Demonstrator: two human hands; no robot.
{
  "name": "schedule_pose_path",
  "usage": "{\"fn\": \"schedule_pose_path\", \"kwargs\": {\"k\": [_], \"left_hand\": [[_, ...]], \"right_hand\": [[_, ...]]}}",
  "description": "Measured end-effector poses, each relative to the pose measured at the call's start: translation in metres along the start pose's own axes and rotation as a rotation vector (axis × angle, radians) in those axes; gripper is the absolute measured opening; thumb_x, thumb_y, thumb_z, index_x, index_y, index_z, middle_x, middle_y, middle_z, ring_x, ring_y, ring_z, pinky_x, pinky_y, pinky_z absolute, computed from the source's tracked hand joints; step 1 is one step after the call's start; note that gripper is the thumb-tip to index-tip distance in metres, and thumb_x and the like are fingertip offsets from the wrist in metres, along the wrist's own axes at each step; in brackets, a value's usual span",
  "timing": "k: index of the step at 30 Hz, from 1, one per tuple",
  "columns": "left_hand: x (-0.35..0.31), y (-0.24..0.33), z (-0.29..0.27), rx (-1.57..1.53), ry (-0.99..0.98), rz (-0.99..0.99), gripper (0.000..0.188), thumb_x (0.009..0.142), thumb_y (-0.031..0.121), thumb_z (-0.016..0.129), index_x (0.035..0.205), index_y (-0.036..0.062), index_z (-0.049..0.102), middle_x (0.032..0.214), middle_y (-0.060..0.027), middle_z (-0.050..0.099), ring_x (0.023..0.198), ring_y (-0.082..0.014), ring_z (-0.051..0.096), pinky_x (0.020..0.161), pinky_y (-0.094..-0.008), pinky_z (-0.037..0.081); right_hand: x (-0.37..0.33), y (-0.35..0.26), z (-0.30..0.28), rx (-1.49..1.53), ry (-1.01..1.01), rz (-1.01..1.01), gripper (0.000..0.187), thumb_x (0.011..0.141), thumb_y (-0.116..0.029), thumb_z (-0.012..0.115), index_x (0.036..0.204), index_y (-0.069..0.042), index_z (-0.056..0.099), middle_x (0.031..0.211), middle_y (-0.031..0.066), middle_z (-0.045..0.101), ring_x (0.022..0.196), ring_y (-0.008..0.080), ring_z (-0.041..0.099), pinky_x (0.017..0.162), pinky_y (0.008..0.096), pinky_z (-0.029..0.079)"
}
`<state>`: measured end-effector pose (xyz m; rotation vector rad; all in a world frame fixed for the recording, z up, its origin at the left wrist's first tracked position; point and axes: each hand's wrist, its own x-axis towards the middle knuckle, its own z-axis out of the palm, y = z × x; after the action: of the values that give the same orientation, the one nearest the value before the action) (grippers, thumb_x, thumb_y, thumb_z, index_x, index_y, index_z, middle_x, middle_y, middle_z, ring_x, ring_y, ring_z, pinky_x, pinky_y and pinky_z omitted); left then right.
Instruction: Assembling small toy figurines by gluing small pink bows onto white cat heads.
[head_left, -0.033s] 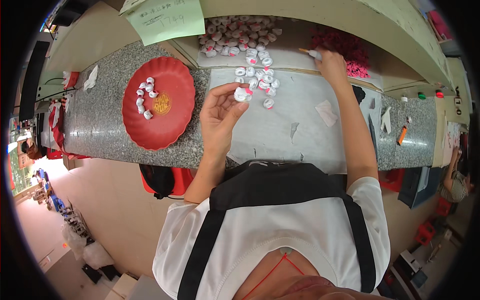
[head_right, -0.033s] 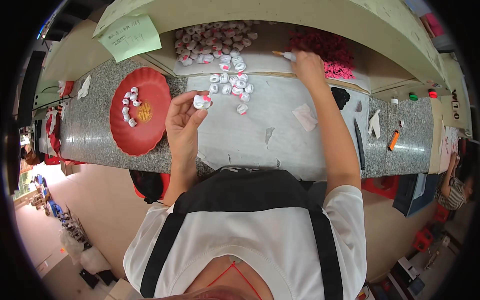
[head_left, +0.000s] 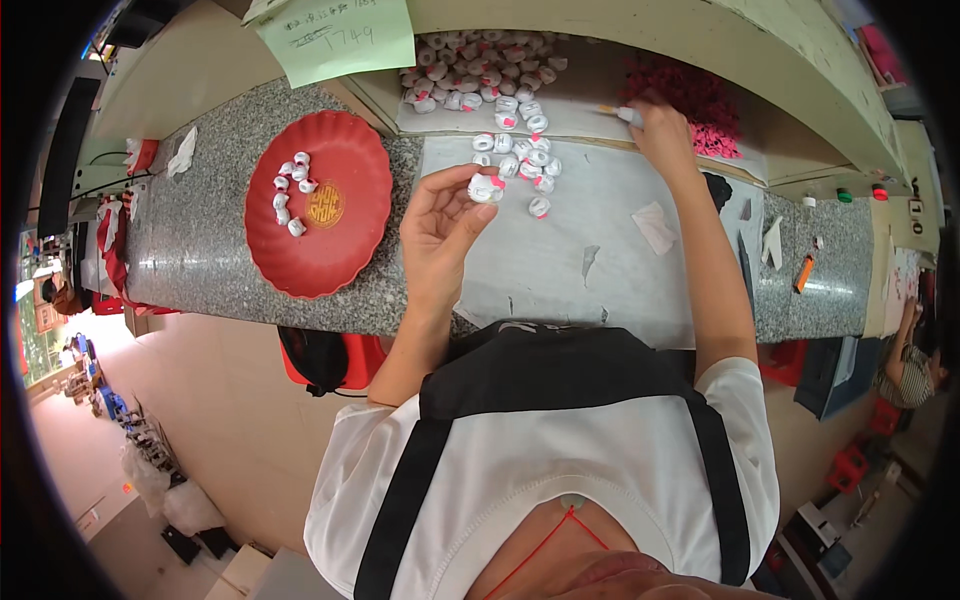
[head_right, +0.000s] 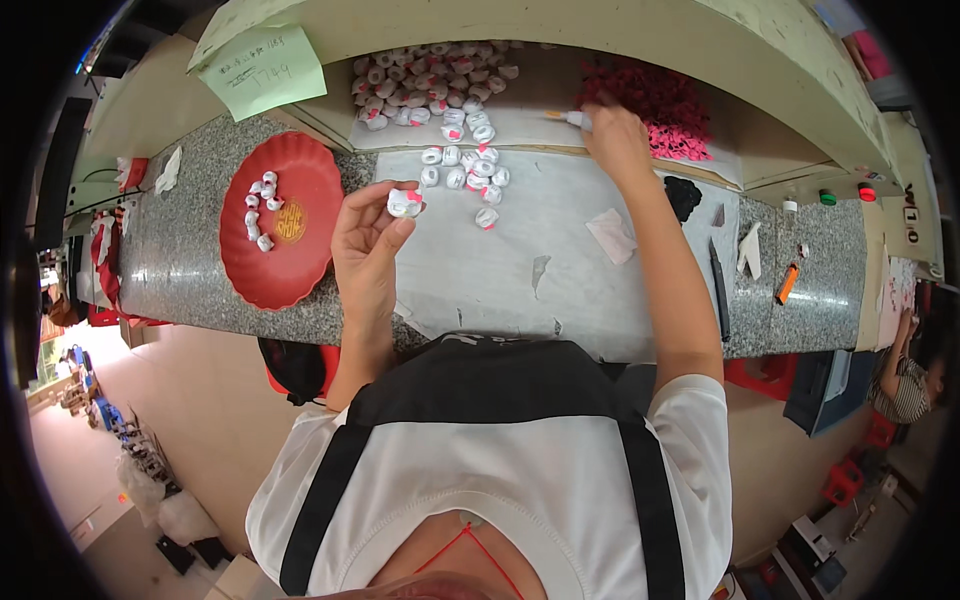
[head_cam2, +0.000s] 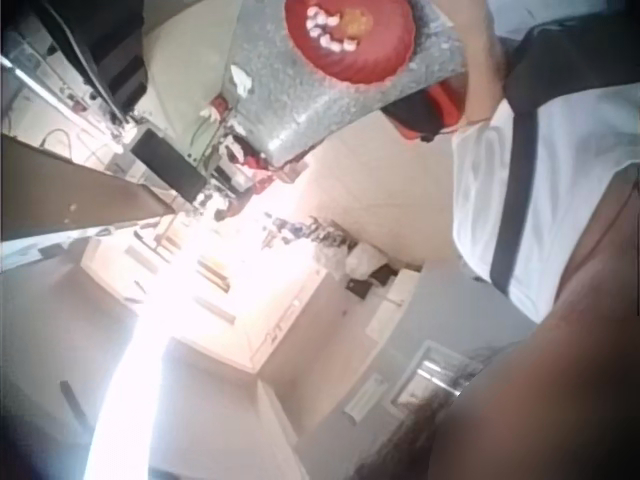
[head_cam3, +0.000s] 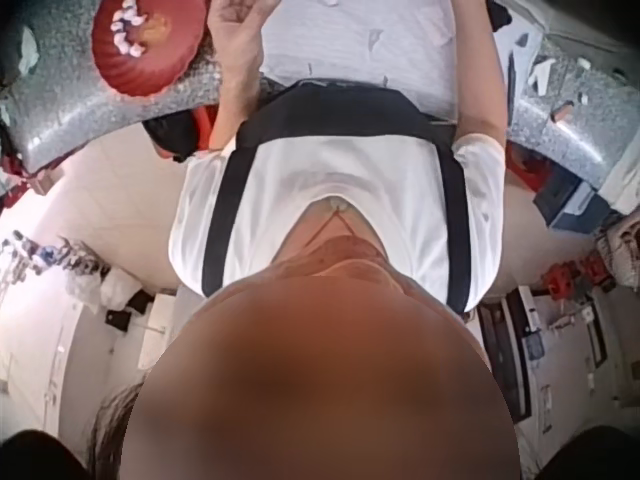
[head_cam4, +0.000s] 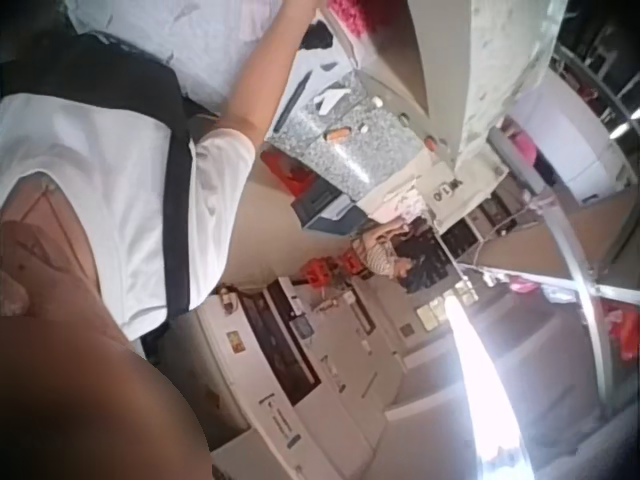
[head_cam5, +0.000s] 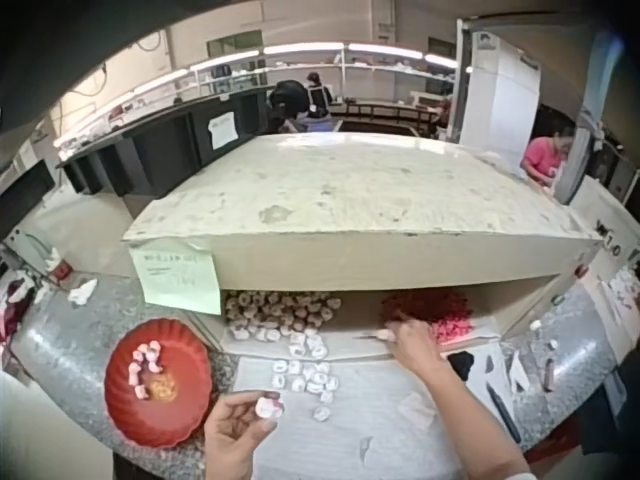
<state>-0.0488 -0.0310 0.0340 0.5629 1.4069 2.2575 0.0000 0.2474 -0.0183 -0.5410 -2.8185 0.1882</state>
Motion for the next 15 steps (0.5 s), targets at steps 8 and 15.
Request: {"fn": "schedule_pose_path", "kwargs": {"k": [8,15], "left_hand": [[0.006,-0.005,-0.002,-0.009,-0.008,-0.034,0.034,0.069,-0.007,0.055,0.101,-0.0017,0.044,0.097,-0.0104,0.051,0.086,-0.0118,0.049,0.075,-0.0212,0.040],[0.003,-0.019,0.020,-0.088,-0.113,-0.145,0.034,0.070,-0.007,0.054,0.101,-0.0010,0.044,0.095,-0.0083,0.051,0.084,-0.0115,0.050,0.073,-0.0212,0.041]], "right_hand": [[-0.035,-0.009,-0.006,0.250,0.025,-0.138,0.028,0.058,0.001,0.060,0.084,-0.005,0.054,0.081,0.0069,0.051,0.075,0.0256,0.052,0.065,0.0339,0.043],[-0.073,-0.043,-0.031,0.730,0.195,0.016,0.018,0.064,0.004,0.057,0.080,-0.002,0.054,0.075,0.0067,0.054,0.067,0.0192,0.054,0.058,0.0252,0.043]]}}
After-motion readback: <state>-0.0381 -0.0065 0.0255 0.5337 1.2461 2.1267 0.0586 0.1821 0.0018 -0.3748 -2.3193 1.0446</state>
